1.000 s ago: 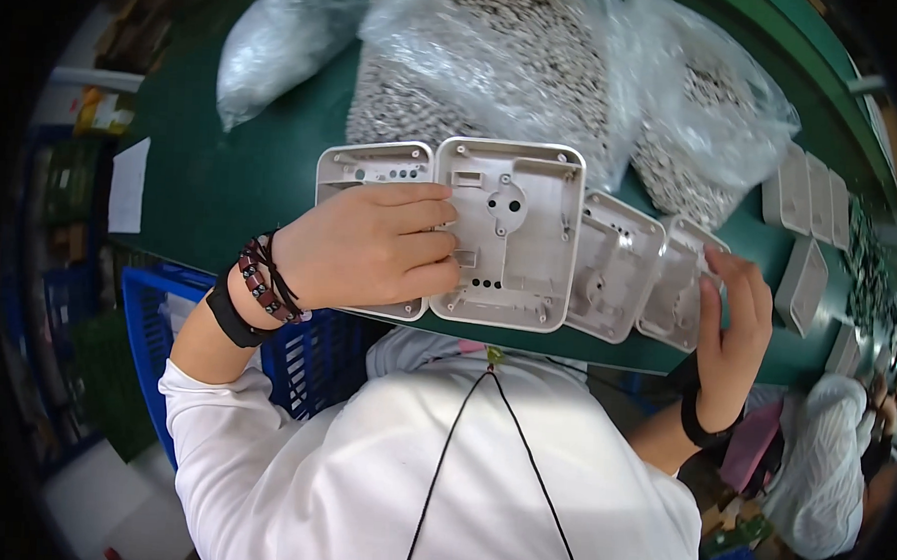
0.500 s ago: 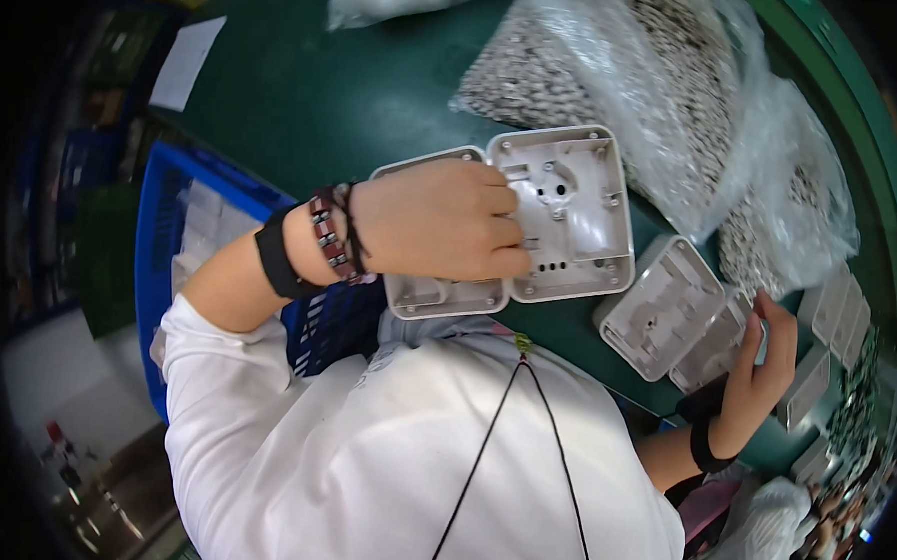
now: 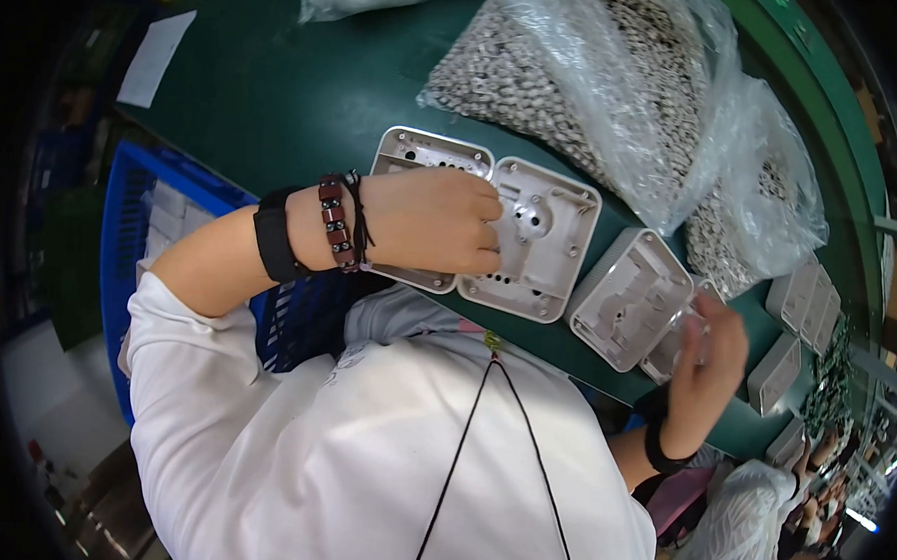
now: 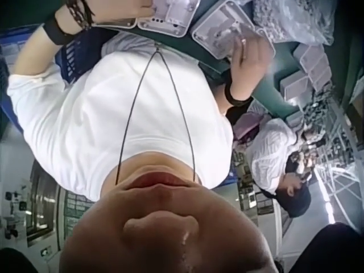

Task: The person takes plastic housings from a blue bin, places them on the table, and inserts small white components into them by hand. After filling several housings, the person stacks them and places them back into the blue bin.

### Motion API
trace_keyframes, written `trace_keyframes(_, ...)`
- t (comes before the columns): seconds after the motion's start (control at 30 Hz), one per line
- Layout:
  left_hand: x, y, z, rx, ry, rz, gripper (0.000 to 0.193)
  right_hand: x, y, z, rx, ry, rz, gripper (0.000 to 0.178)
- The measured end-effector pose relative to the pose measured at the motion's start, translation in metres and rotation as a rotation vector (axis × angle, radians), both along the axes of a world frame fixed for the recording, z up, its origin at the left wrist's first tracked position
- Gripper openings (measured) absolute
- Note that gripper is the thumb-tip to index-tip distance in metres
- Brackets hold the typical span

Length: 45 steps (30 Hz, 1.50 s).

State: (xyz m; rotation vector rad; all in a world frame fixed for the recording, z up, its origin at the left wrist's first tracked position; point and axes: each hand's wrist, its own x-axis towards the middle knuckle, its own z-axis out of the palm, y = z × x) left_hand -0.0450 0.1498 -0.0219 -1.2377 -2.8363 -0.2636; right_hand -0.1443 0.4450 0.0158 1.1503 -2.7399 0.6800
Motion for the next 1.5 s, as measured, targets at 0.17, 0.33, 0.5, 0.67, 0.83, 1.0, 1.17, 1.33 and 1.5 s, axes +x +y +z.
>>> trace_keyframes(0.17,-0.012,0.000,-0.008,0.035,-0.025,-0.074,0.004,0.022,-0.036,-0.002,-0.003,-0.159,0.318,0.027)
trace_keyframes(0.33,-0.013,-0.008,0.004,-0.059,-0.077,0.013,0.015,0.037,-0.051,-0.009,0.161,-0.177,0.445,0.037)
trace_keyframes(0.5,-0.007,-0.026,0.017,-0.193,0.167,0.313,0.033,0.041,-0.053,-0.011,0.212,-0.157,0.431,0.041)
trace_keyframes(0.67,0.009,-0.046,0.023,-0.430,-0.191,0.685,0.041,0.041,-0.054,-0.013,0.201,-0.159,0.417,0.041)
trace_keyframes(0.83,-0.002,-0.036,0.033,-0.339,0.051,0.540,0.037,0.039,-0.055,-0.016,0.135,-0.173,0.389,0.040)
trace_keyframes(1.0,-0.018,0.014,0.020,-0.043,0.058,0.269,0.026,0.032,-0.055,-0.005,0.014,-0.132,0.382,0.039)
trace_keyframes(1.17,-0.036,0.031,0.003,-0.044,0.139,0.131,0.013,0.029,-0.041,-0.001,-0.139,-0.066,0.350,0.031)
trace_keyframes(1.33,-0.037,0.029,0.017,-0.241,-0.056,0.267,0.006,0.028,-0.025,-0.002,-0.248,0.025,0.276,0.023)
trace_keyframes(1.5,-0.024,0.036,0.007,-0.324,-0.128,0.490,0.007,0.027,-0.021,-0.004,-0.312,0.069,0.253,0.021)
